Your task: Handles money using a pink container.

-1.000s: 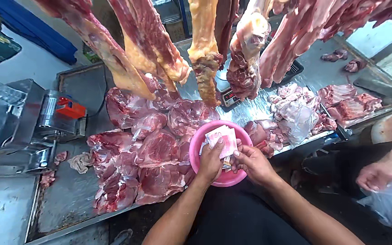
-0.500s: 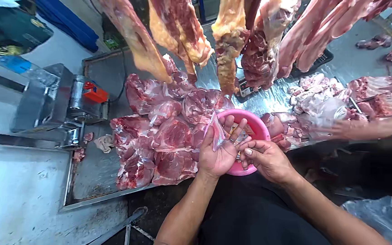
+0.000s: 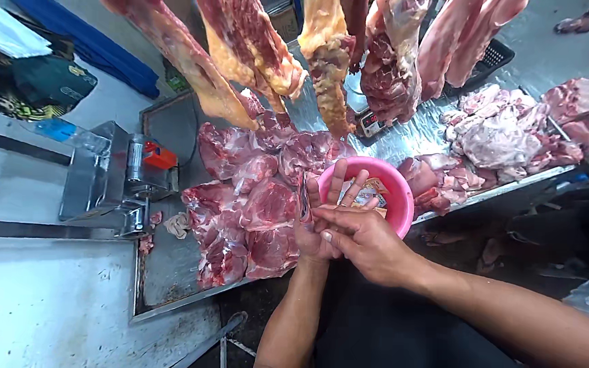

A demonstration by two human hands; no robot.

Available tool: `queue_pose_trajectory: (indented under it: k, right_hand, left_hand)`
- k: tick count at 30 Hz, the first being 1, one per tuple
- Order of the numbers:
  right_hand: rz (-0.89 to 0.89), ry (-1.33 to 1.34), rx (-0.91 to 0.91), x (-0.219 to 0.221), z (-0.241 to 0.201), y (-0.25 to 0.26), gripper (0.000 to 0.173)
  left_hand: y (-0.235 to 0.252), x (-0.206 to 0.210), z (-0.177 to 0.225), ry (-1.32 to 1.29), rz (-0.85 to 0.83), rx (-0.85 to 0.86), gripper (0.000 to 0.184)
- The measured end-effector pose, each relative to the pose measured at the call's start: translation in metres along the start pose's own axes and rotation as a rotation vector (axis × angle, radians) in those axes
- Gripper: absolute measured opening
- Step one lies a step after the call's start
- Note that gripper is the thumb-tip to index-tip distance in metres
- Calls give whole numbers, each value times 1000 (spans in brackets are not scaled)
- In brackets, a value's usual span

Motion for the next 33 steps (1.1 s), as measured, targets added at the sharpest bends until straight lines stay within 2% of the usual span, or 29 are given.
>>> queue_pose_trajectory:
  k: [3,6,9,13,17,22,24,26,30,32,33]
  right_hand:
    - [119,-5,0,5,0,0,24]
    - [207,109,24,2,1,-1,16]
    - [265,199,-28,-3,3,-5,15]
    - [219,272,-15,-11,9,-10,14]
    - [175,493,-18,-14,19,-11,12]
    - [264,601,-137,-31,39,-37,10]
    - [415,611,-128,-50,68,-66,10]
    - [653,580,-32,-72,117,-115,11]
    - [1204,541,434,-90,239,-244,17]
    - [1358,641,650,-79,292,-296,21]
    - [1388,712,721,-72,312,-314,32]
  left_hand:
    - [4,-5,-5,20,12,-12,52]
    - [8,-1,-5,50,24,-17,52]
    - [12,0,-6,91,-17,-27,54]
    - [13,-3,-11,156,-13,-75,55]
    - [16,-9,-15,245,-8,-123,54]
    - [24,-18,-12,249,-1,-174,50]
    - [21,-33,-4,232,10,-200,55]
    - [15,-47,6,256,34,-217,57]
    - [6,-64,27,266,66,-240,57]
    - [6,-70,29,271,77,-260,57]
    - [8,-73,28,284,82,-274,57]
Point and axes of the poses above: each hand's wrist, its own y-axis towards the middle knuckle, its own x-axis out of the palm, z = x × y, the point moved 2 cm from there along y, towards the middle knuckle, and after that the axes turned 12 degrees about -z, right-handed, at the moved point
